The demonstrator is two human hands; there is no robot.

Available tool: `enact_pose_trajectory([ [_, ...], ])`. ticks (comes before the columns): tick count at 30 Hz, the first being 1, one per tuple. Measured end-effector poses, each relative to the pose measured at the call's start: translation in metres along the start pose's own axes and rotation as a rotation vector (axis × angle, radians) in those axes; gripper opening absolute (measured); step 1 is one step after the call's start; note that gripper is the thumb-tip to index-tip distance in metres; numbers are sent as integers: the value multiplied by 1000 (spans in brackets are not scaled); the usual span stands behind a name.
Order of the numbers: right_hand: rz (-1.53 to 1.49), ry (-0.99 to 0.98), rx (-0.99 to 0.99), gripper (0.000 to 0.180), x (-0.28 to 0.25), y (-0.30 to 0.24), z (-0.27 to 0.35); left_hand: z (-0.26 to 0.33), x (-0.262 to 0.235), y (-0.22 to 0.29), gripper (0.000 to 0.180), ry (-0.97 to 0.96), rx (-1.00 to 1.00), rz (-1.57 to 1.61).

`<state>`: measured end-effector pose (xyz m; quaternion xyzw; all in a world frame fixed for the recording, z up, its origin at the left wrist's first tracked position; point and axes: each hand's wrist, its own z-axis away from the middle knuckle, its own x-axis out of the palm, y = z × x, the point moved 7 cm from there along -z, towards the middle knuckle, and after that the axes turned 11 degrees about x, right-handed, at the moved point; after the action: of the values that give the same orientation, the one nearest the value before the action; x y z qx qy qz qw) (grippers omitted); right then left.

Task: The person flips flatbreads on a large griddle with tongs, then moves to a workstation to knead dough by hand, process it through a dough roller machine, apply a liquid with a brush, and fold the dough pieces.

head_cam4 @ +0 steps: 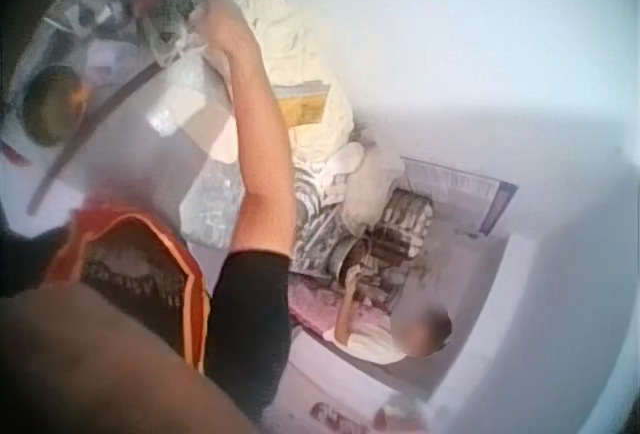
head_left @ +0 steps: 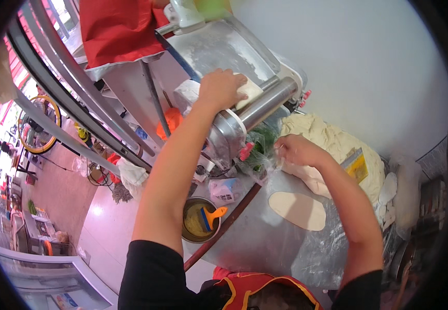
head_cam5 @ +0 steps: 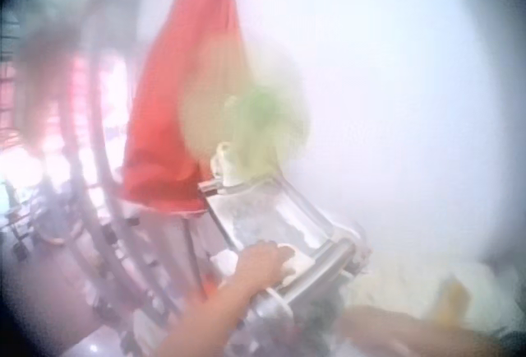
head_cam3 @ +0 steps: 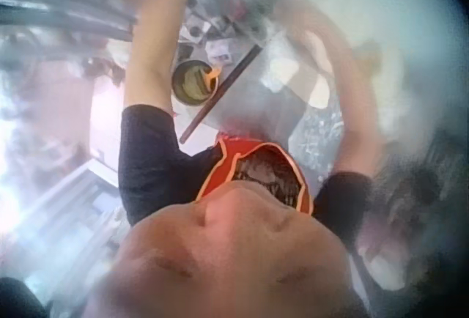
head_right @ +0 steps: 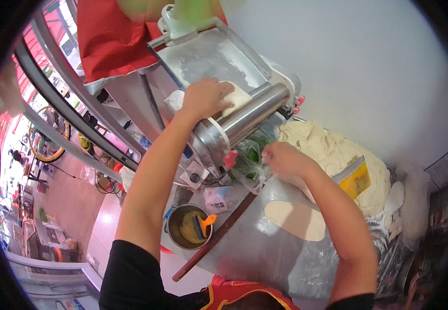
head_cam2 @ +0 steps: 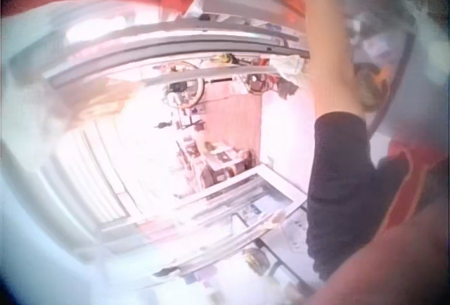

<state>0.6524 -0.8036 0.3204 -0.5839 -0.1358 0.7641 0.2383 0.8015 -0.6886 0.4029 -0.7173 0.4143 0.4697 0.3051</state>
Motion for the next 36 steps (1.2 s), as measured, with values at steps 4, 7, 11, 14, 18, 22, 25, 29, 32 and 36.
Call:
enact_pose_trajectory([
  [4, -987, -38, 397, 35, 54, 65, -71, 6, 7, -9, 37, 54, -4, 35],
  [7, -1505, -62, 345, 34, 90, 62, -106, 9, 21, -23, 37, 50, -33, 66],
  [11, -1927, -250, 195, 28, 123, 93, -148, -11, 27, -8, 35, 61, -60, 62],
  [14, -2009, -147, 221, 32, 141, 122, -172, -5, 12, 2, 34, 40, -32, 36],
  [18, -1843, -61, 35, 37, 148, 126, -186, 3, 12, -4, 34, 52, -82, -3],
  [22, -1980, -10, 174, 37, 145, 124, -167, 3, 12, -5, 34, 72, -85, -11],
  [25, -2166, -13, 233, 32, 136, 111, -139, -3, 14, -2, 33, 37, -68, 7],
  [29, -2160, -25, 311, 23, 135, 103, -123, -3, 18, -5, 31, -49, -69, 48],
  [32, -2089, -16, 393, 22, 136, 121, -113, -1, 12, -3, 29, -43, -68, 38],
  [36, -2062, 28, 357, 26, 139, 137, -91, -1, 18, -4, 29, -71, -91, 63],
])
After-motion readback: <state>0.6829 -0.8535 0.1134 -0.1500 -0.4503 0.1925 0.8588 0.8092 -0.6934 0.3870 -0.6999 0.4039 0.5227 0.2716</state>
